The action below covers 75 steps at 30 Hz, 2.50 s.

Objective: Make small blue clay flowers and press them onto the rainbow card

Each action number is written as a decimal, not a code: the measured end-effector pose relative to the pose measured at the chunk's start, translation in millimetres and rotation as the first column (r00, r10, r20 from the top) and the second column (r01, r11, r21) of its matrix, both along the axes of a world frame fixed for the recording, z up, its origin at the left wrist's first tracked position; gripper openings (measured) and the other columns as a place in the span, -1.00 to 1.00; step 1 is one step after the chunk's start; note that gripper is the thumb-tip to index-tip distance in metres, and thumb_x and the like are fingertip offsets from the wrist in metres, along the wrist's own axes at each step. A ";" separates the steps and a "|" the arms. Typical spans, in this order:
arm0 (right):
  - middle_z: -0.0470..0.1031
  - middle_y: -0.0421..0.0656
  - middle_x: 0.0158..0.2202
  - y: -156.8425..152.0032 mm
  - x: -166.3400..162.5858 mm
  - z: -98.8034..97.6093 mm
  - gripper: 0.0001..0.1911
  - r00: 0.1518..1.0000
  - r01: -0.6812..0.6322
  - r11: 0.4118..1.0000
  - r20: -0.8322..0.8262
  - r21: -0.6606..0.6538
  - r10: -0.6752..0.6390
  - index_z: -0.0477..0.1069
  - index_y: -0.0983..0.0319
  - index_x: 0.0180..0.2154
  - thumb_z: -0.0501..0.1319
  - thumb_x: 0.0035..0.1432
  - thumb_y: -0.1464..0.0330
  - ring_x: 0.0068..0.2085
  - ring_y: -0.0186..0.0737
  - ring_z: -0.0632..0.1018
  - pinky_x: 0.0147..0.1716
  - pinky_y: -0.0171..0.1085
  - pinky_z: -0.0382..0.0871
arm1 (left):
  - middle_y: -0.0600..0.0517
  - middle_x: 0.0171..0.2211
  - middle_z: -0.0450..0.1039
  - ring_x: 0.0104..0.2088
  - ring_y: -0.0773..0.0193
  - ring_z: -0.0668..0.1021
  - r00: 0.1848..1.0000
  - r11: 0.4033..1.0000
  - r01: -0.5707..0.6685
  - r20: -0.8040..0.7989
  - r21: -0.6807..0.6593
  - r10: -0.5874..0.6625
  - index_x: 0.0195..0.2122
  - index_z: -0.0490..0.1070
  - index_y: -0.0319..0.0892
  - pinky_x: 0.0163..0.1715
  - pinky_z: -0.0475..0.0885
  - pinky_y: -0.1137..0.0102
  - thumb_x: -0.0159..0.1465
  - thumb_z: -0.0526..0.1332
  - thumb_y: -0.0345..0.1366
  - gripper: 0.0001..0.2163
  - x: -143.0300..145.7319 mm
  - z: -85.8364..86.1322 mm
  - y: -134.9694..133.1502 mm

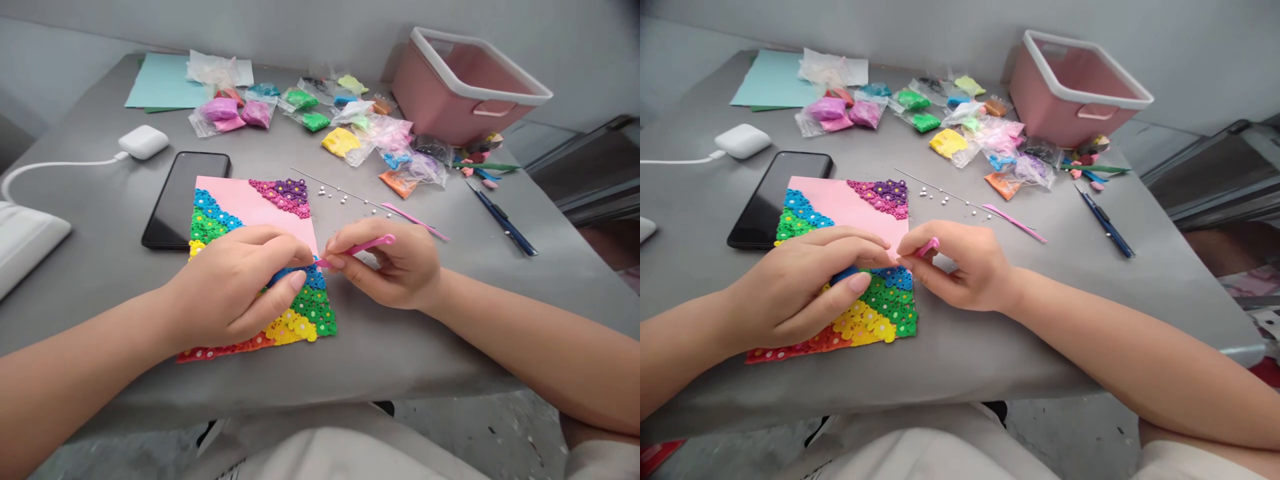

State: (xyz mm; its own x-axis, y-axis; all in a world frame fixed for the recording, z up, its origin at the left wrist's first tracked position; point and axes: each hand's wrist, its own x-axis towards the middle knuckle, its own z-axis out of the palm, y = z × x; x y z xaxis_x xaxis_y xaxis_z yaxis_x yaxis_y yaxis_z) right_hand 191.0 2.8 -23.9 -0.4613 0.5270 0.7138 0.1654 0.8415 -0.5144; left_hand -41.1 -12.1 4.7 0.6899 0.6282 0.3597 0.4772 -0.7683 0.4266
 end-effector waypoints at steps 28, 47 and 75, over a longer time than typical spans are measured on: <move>0.66 -0.16 -0.32 -1.5 3.7 6.0 -0.89 0.998 0.049 0.999 0.046 0.012 -0.049 0.47 0.18 -0.16 0.24 0.30 0.48 -0.37 -0.34 0.67 -0.34 -0.38 0.58 | -0.08 -0.13 0.63 -0.05 0.12 0.62 0.999 0.997 -0.049 -0.016 -0.055 0.048 -0.11 0.50 -0.24 -0.04 0.45 0.27 0.45 -0.06 -0.28 -0.67 0.0 6.8 -1.0; 0.67 -0.20 -0.33 0.5 3.8 4.2 -0.84 0.989 0.065 0.994 0.127 0.086 -0.076 0.50 0.19 -0.19 0.23 0.26 0.55 -0.39 -0.39 0.66 -0.38 -0.46 0.52 | -0.06 -0.17 0.63 -0.06 0.10 0.62 0.995 0.993 -0.103 -0.024 -0.059 0.101 -0.15 0.48 -0.19 -0.05 0.47 0.22 0.45 -0.08 -0.24 -0.67 0.5 6.3 -0.8; 0.64 -0.18 -0.29 4.8 3.4 -0.4 -0.92 0.997 -0.022 0.989 0.075 -0.149 0.033 0.47 0.24 -0.20 0.20 0.35 0.46 -0.37 -0.40 0.65 -0.32 -0.43 0.56 | -0.09 -0.11 0.62 -0.04 0.10 0.61 0.997 0.996 -0.062 -0.050 -0.069 0.058 -0.13 0.50 -0.22 -0.05 0.45 0.23 0.45 -0.07 -0.27 -0.67 1.6 4.1 -0.9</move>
State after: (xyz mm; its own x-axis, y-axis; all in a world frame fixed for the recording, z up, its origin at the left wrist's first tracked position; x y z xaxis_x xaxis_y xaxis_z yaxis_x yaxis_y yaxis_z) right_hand 194.4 7.6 -24.2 -0.5274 0.6105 0.5909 0.1868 0.7618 -0.6203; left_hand -39.5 -13.0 8.8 0.6656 0.6917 0.2803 0.5427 -0.7064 0.4545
